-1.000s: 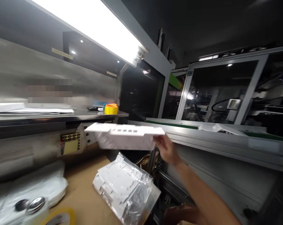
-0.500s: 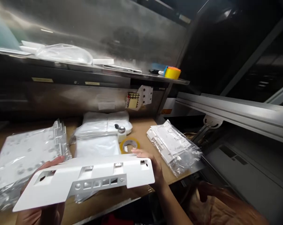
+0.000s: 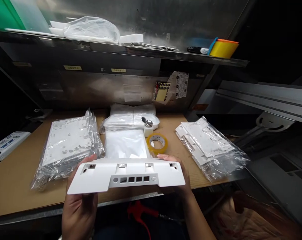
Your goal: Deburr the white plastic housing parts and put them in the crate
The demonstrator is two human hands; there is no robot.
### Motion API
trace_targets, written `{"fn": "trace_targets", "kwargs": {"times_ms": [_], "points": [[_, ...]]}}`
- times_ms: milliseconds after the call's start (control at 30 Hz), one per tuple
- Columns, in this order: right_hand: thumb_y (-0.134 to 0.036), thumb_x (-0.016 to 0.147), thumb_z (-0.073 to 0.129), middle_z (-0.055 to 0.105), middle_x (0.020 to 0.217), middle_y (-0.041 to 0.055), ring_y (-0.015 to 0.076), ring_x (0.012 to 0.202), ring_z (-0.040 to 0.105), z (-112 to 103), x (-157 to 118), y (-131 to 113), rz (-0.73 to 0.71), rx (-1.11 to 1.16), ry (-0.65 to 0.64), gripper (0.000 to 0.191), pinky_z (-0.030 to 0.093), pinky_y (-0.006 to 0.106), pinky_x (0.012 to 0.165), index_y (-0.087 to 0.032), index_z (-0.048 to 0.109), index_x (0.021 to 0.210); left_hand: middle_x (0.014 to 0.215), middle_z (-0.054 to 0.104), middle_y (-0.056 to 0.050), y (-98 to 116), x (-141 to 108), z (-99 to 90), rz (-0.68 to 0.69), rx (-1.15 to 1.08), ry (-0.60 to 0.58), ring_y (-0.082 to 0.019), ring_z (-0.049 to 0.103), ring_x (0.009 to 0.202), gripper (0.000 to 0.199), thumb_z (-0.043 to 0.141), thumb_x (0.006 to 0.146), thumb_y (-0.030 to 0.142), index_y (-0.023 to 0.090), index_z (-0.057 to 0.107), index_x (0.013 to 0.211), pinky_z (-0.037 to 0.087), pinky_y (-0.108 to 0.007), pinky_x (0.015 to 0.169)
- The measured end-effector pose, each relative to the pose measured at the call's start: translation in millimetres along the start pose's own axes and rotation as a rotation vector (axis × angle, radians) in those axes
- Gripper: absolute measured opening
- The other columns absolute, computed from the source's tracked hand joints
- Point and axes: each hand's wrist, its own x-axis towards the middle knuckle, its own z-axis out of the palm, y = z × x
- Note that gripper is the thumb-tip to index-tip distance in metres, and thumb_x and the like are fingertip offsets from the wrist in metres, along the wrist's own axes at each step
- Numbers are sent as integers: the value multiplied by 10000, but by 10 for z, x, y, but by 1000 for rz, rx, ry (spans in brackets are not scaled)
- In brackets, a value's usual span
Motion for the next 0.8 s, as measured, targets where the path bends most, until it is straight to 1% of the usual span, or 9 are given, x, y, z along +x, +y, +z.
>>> {"fn": "trace_targets", "kwargs": {"times_ms": [167,300,400,467,533,600,667,733,800], "points": [[-223,890,706,700,1312,38,257,1231,658,-41,-2,28,-21,-37,10,419,538,424,1058,-328,599,1281,1480,551,-45,-15,-32,27,34,12,-31,-218,550,1308,545,594,950,520,257,526,1422,356,-187,1150],[-287,798,815,698,1298,70,304,1208,668,-68,4,34,-86,-43,-3,532,551,478,1042,-301,588,1279,1502,531,-68,-13,-73,37,25,-31,7,-251,488,1381,582,661,910,518,252,532,1411,405,-232,1128],[-334,876,743,703,1279,82,318,1217,663,-91,10,50,-143,-23,22,417,537,544,1055,-291,594,1263,1520,519,-78,-74,-99,38,33,-86,-1,-286,441,1428,620,738,855,517,271,550,1392,393,-323,1166],[-352,953,644,715,1255,68,317,1223,661,-113,13,52,-165,-1,38,288,523,589,1064,-304,607,1234,1504,543,-80,-136,-87,38,86,-162,-2,-321,414,1448,688,811,746,595,280,614,1325,375,-382,1193],[-373,978,600,715,1254,48,324,1249,644,-144,16,32,-199,-7,34,256,501,623,1083,-330,611,1230,1544,511,-54,-179,-47,29,108,-318,30,-356,380,1470,841,762,617,803,302,655,1285,398,-420,1185],[-368,984,589,698,1295,42,333,1293,610,-182,20,-11,-291,-51,3,298,478,646,1101,-345,589,1281,1579,474,-37,-181,11,-6,-80,-519,-4,-369,374,1475,955,533,636,960,314,638,1330,431,-466,1156],[-312,1000,563,660,1368,51,339,1337,571,-218,27,-60,-421,-119,-59,353,471,663,1101,-336,551,1352,1517,545,-84,-154,66,-74,-429,-661,-168,-373,419,1445,923,365,779,929,262,626,1360,441,-523,1133],[-255,1001,557,595,1460,57,344,1388,517,-239,37,-91,-510,-211,-130,391,468,667,1101,-327,541,1384,1274,720,-142,-142,100,-164,-668,-694,-320,-391,512,1365,679,529,876,740,180,730,1204,434,-556,1129],[-213,986,580,490,1561,37,335,1452,441,-239,45,-100,-470,-282,-136,446,437,649,1138,-362,534,1403,968,808,-121,-184,103,-262,-679,-662,-301,-400,620,1242,358,725,820,504,176,809,938,454,-554,1120]]}}
